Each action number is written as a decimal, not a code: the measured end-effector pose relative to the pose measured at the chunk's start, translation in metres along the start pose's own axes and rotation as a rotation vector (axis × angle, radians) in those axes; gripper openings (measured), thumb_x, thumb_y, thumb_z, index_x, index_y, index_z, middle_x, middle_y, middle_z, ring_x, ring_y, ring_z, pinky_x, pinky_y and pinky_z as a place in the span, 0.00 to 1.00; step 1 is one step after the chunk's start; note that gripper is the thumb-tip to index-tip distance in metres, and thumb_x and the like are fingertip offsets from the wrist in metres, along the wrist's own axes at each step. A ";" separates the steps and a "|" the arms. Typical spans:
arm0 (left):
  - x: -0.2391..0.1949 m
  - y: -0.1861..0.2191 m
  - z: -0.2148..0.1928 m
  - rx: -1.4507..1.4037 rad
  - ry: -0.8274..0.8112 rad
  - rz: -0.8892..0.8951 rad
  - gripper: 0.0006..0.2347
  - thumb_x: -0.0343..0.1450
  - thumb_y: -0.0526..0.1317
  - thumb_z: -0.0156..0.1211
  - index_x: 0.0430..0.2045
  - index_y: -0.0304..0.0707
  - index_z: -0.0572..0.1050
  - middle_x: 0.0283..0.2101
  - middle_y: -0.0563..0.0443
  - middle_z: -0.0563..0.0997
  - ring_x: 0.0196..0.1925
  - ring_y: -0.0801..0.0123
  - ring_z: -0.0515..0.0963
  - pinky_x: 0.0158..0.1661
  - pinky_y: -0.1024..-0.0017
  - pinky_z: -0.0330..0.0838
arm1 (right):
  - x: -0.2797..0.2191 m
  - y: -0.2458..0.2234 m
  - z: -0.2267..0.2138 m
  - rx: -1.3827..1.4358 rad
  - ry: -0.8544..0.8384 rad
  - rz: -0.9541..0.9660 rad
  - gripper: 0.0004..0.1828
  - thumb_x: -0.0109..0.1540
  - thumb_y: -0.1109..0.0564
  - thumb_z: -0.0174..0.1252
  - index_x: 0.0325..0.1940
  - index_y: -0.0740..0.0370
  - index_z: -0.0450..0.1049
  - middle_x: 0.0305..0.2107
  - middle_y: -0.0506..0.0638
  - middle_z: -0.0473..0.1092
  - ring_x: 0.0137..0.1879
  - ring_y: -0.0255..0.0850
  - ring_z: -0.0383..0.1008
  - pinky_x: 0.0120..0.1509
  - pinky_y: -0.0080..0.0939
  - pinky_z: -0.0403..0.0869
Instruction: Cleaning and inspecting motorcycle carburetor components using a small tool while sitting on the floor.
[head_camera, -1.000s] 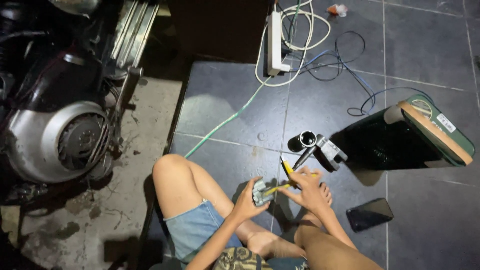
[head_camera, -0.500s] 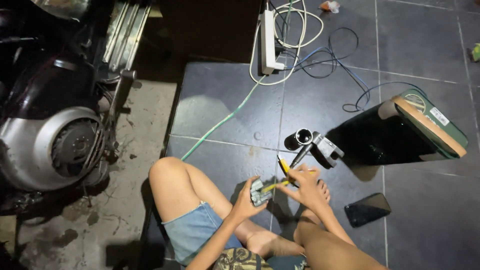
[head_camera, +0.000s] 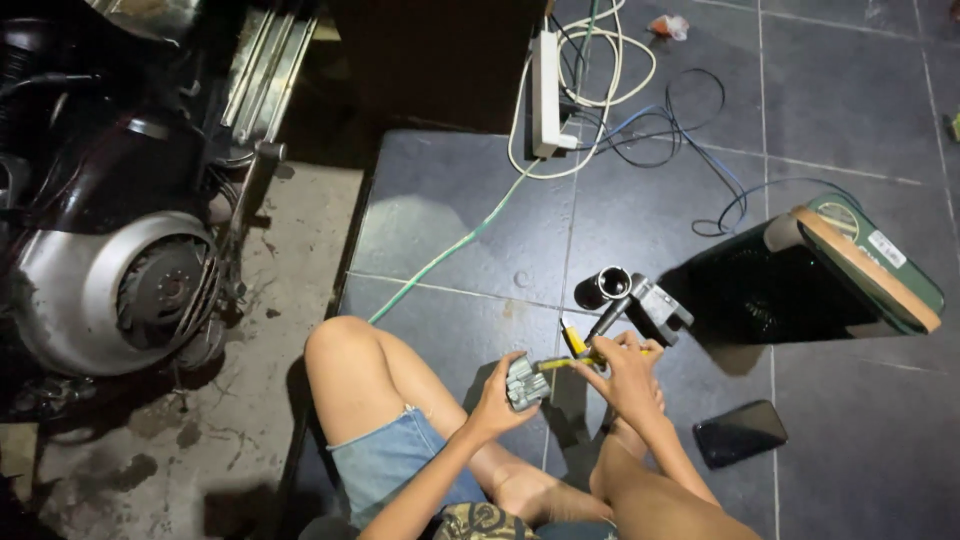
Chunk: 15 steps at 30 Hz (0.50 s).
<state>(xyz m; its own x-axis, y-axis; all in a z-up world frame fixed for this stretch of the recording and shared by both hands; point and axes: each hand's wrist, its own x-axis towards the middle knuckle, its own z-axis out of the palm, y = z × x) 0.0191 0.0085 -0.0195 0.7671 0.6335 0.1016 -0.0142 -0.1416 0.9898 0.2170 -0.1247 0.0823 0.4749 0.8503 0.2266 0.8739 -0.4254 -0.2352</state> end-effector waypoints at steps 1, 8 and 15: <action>0.003 -0.001 0.001 -0.002 0.007 0.005 0.39 0.49 0.39 0.76 0.59 0.39 0.69 0.44 0.36 0.79 0.46 0.42 0.82 0.48 0.52 0.77 | 0.003 -0.004 -0.002 -0.004 0.003 -0.008 0.19 0.55 0.29 0.63 0.30 0.38 0.66 0.18 0.35 0.68 0.42 0.36 0.67 0.57 0.53 0.53; 0.024 -0.015 0.003 -0.065 0.058 0.084 0.40 0.48 0.37 0.75 0.59 0.39 0.68 0.40 0.39 0.80 0.41 0.50 0.83 0.45 0.56 0.78 | 0.044 -0.025 -0.007 0.201 -0.171 -0.124 0.22 0.54 0.29 0.66 0.28 0.41 0.68 0.15 0.35 0.68 0.41 0.36 0.67 0.56 0.54 0.53; 0.015 0.017 -0.007 0.062 0.119 0.115 0.37 0.54 0.33 0.67 0.63 0.35 0.62 0.56 0.38 0.76 0.53 0.49 0.79 0.53 0.63 0.73 | 0.036 -0.022 0.014 0.356 -0.210 0.036 0.21 0.52 0.36 0.70 0.29 0.52 0.75 0.27 0.44 0.66 0.38 0.36 0.63 0.61 0.45 0.52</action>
<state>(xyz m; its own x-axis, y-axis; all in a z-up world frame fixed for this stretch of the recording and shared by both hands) 0.0260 0.0210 -0.0001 0.6813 0.6955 0.2285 -0.0551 -0.2626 0.9633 0.2131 -0.0803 0.0821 0.4413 0.8970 0.0232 0.7490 -0.3540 -0.5601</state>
